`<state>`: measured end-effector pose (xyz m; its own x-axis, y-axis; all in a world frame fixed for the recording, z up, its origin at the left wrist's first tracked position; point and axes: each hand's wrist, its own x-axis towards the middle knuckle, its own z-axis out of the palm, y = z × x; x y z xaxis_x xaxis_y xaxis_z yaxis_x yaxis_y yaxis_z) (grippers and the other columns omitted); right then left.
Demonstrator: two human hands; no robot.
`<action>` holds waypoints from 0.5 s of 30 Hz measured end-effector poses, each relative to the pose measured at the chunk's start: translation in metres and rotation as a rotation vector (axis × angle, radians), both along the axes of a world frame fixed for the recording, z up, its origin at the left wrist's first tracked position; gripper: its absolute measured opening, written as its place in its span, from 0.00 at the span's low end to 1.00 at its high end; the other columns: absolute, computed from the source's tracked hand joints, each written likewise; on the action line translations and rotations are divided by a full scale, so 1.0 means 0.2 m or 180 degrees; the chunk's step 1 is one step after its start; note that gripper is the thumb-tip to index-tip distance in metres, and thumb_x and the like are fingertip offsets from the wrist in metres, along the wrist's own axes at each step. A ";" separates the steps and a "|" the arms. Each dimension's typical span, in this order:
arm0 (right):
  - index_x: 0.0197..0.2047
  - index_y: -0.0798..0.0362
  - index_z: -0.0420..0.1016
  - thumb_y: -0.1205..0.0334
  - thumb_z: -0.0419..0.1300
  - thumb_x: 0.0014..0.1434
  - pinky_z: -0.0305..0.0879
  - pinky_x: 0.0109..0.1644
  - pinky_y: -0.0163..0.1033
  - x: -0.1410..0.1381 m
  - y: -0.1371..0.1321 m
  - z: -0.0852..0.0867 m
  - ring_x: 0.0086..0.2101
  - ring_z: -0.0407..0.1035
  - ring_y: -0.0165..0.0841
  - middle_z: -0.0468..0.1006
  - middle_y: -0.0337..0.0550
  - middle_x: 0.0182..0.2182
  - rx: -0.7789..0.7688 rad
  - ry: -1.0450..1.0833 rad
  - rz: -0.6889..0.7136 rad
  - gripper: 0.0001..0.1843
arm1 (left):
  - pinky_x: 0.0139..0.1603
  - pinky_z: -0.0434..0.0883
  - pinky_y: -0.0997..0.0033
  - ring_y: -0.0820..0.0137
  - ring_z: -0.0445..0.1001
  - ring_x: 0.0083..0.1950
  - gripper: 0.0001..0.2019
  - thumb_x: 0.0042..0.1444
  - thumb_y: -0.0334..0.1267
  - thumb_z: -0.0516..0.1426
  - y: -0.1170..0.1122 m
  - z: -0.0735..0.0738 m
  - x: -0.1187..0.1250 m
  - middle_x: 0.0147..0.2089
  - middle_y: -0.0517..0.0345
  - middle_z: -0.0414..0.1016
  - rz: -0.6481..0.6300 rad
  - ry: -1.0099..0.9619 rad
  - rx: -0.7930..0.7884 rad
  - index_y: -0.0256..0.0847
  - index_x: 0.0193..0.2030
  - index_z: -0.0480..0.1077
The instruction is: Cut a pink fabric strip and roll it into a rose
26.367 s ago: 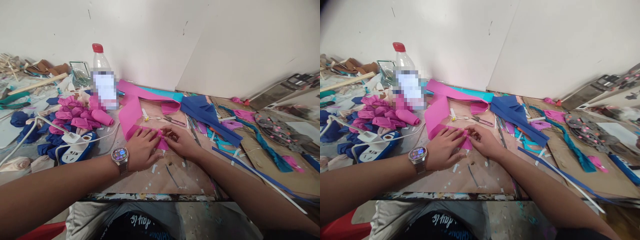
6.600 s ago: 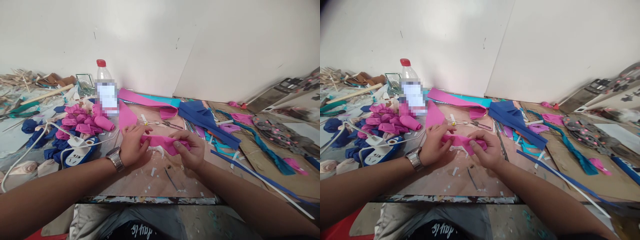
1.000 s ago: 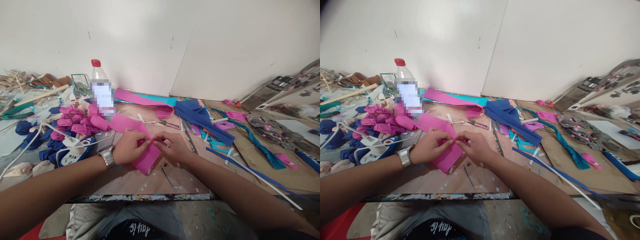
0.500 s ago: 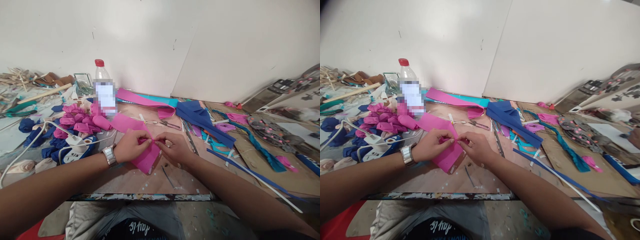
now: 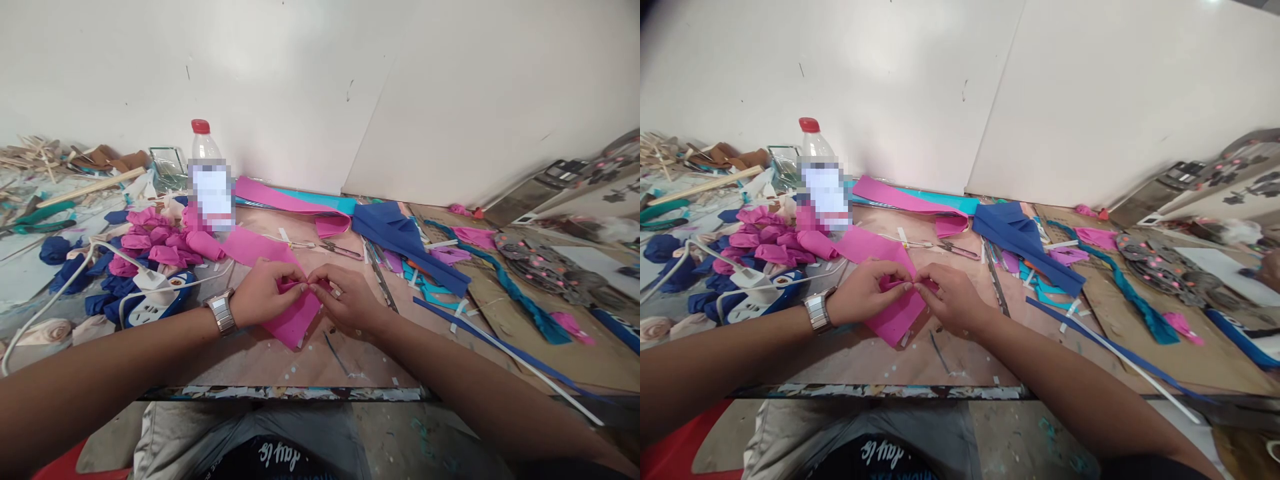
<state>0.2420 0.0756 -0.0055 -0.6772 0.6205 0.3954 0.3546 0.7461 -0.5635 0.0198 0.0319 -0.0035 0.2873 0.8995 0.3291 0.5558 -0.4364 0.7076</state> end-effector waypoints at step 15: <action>0.41 0.51 0.73 0.60 0.56 0.71 0.64 0.42 0.40 -0.02 -0.02 0.01 0.36 0.71 0.36 0.80 0.43 0.37 -0.0439 -0.0149 -0.0079 0.07 | 0.48 0.63 0.59 0.61 0.80 0.41 0.12 0.69 0.45 0.58 0.00 -0.01 0.00 0.40 0.57 0.86 0.0011 0.0438 0.0240 0.45 0.41 0.82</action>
